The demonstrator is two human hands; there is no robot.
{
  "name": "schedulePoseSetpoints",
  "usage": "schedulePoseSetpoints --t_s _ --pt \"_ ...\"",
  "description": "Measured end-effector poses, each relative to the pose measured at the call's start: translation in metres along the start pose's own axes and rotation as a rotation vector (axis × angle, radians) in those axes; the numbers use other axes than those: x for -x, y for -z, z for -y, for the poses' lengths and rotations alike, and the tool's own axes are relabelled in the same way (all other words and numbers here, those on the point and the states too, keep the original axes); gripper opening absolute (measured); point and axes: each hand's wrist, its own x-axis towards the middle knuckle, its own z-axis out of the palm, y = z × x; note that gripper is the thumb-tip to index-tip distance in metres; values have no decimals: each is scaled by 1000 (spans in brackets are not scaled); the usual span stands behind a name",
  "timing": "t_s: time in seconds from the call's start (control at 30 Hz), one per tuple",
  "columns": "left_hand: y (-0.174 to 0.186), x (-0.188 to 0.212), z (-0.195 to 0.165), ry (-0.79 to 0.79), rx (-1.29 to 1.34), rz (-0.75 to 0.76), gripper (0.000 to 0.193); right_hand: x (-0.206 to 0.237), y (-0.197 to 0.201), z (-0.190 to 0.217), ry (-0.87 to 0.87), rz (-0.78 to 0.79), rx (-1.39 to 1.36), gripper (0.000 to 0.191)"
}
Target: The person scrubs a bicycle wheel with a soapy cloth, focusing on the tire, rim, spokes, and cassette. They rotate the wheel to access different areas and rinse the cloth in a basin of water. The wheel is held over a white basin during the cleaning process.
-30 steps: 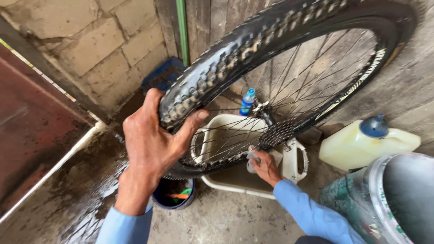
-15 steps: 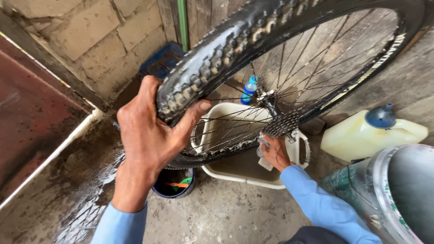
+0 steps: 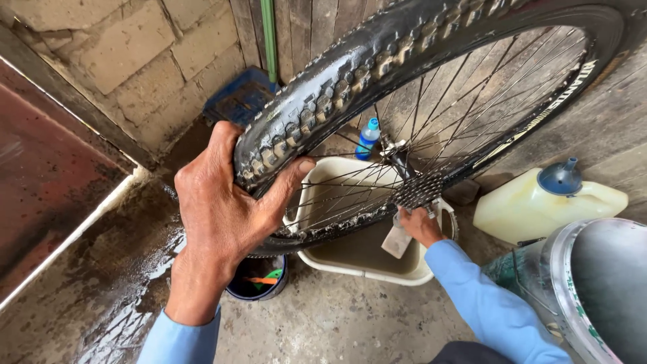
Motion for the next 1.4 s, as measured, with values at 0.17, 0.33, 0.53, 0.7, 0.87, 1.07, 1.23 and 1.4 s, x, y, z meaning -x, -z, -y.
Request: schedulePoseSetpoints --t_s 0.17,0.33,0.53,0.7,0.87,1.07,1.23,1.4 --pt "-5 3 28 41 8 6 53 4 3 -1 70 16 -190 36" --pt "-5 29 69 118 113 79 63 12 1 14 97 -84 -485 26" --pt "0 39 60 424 72 101 53 15 -6 38 22 -87 -576 23" --pt "0 -28 16 172 -92 161 56 34 -45 79 373 98 -1145 26" --pt "-4 -58 -24 21 -202 172 56 48 -50 68 55 555 -1847 46" --pt "8 -14 -13 51 -110 67 52 49 -5 34 407 -128 -355 42" --pt "5 4 -5 45 -61 17 51 46 -22 58 384 -75 -135 44" --pt "6 7 -10 2 -54 -14 49 44 -42 53 459 -84 -319 44"
